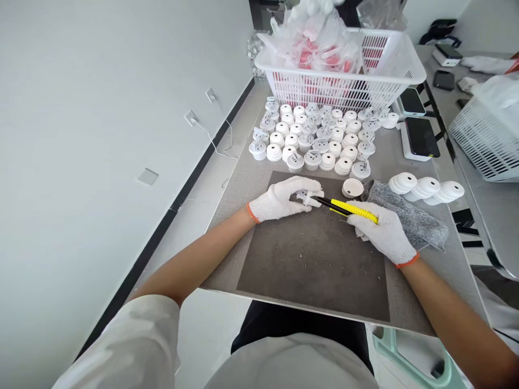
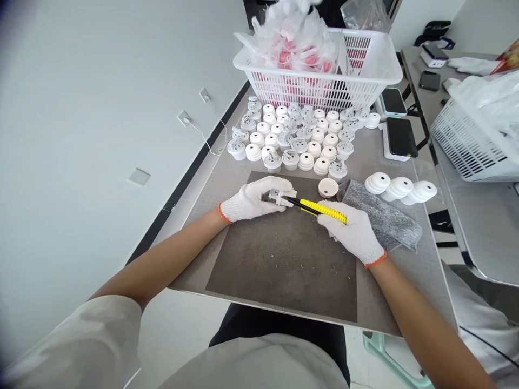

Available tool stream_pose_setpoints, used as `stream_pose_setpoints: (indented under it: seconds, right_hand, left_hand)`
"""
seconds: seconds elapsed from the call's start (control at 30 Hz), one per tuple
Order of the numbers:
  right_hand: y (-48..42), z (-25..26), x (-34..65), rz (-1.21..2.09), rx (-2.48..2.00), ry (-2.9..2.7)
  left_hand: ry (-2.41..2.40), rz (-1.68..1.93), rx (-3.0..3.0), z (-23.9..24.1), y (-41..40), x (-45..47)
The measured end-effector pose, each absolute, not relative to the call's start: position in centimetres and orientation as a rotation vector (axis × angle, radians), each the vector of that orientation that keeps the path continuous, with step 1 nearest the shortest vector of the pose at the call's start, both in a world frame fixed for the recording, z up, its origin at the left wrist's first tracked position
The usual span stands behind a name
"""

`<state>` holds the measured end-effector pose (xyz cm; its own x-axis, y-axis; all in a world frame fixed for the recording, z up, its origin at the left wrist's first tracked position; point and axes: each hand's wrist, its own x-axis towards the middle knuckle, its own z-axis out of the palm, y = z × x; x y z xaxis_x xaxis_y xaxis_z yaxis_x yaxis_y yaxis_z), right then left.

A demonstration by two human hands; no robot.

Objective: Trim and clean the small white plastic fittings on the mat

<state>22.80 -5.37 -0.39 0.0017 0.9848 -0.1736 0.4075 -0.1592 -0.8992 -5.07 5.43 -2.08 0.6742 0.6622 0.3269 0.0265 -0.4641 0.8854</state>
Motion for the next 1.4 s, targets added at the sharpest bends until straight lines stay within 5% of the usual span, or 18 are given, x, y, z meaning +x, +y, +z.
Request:
stream_pose_setpoints:
  seconds: [1.4]
  right_hand:
    - [-5.4, 0.2, 22.4, 1.118, -1.678, -1.48]
  left_hand:
    - [0.537, 0.824, 1.983, -2.1, 5.3, -5.1]
